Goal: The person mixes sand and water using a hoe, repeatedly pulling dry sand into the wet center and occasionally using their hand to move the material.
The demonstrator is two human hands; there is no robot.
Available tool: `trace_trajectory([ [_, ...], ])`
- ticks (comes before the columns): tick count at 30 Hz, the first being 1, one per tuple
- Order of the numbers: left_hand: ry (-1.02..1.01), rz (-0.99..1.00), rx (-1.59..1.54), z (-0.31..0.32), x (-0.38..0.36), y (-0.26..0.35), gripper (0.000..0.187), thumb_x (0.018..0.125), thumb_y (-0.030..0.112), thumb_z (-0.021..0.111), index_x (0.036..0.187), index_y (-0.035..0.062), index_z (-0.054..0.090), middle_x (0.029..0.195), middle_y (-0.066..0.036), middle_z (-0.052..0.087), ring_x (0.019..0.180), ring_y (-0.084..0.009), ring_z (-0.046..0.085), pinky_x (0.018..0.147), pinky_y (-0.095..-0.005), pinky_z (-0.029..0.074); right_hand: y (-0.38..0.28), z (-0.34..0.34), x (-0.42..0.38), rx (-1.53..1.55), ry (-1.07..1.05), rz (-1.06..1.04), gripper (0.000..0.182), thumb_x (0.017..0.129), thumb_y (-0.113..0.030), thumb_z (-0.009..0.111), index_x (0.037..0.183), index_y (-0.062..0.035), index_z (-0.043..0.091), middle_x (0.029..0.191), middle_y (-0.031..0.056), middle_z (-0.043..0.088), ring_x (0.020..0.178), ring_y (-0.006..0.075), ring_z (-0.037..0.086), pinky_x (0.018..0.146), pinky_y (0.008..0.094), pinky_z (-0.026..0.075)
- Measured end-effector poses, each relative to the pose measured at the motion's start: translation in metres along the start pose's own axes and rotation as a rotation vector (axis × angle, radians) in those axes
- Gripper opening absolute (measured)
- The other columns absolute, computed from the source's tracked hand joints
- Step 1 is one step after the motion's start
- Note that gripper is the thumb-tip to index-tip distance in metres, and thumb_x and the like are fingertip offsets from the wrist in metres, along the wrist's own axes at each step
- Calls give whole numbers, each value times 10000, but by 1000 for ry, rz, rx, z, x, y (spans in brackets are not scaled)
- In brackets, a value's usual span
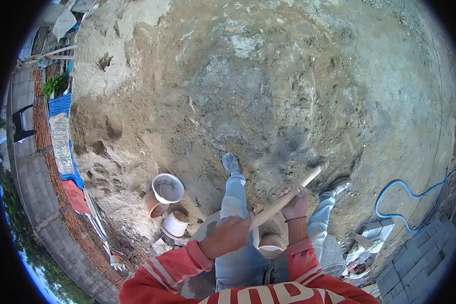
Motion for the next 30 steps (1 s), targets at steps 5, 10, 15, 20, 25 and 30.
trace_trajectory([
  [5, 170, 93, 187, -57, -99, -145, 475, 721, 186, 676, 1169, 112, 538, 781, -111, 650, 706, -320, 630, 702, -449, 490, 123, 50, -22, -170, 34, -94, 213, 850, -267, 574, 759, -101, 476, 631, 20, 460, 583, 172, 468, 633, 339, 454],
  [10, 157, 0, 216, -68, -56, -285, 529, 717, 200, 671, 1213, 119, 509, 912, -130, 664, 748, -356, 631, 722, -471, 493, 201, 122, 16, -264, -3, -52, 141, 882, -185, 544, 804, -106, 458, 616, 18, 436, 589, 177, 461, 601, 349, 440],
  [15, 413, 167, -3, -48, 1, -191, 461, 732, 193, 655, 1171, 126, 527, 929, -133, 651, 845, -354, 619, 754, -458, 476, 84, 184, -31, -397, -129, -312, 126, 881, -160, 558, 832, -101, 459, 603, 8, 422, 565, 164, 460, 585, 348, 440],
  [20, 413, 14, -219, -11, 61, 7, 461, 776, 208, 625, 1217, 151, 502, 870, -153, 654, 769, -345, 637, 704, -479, 482, -106, 201, -37, -626, 52, -510, 160, 867, -146, 605, 849, -96, 454, 565, -16, 405, 455, 120, 412, 452, 300, 401],
  [25, 567, 146, -633, -3, 155, 208, 508, 780, 271, 653, 1225, 116, 465, 853, -176, 632, 758, -352, 630, 695, -488, 481, -276, 299, -78, -979, -84, -701, 164, 842, -52, 600, 834, -76, 438, 555, -16, 412, 419, 89, 386, 373, 239, 340],
  [30, 773, 278, -823, -29, 210, 300, 499, 796, 266, 675, 1196, 50, 470, 1070, -156, 567, 981, -309, 570, 834, -417, 458, -372, 376, -98, -1280, -333, -909, 144, 877, -98, 602, 841, -53, 470, 553, -10, 409, 423, 76, 391, 387, 226, 347],
])
Point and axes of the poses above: each hand's wrist, its own x-axis towards the middle knuckle, its own z-axis out of the palm, y = z × x, the point moved 8 cm from there along x, towards the middle knuckle
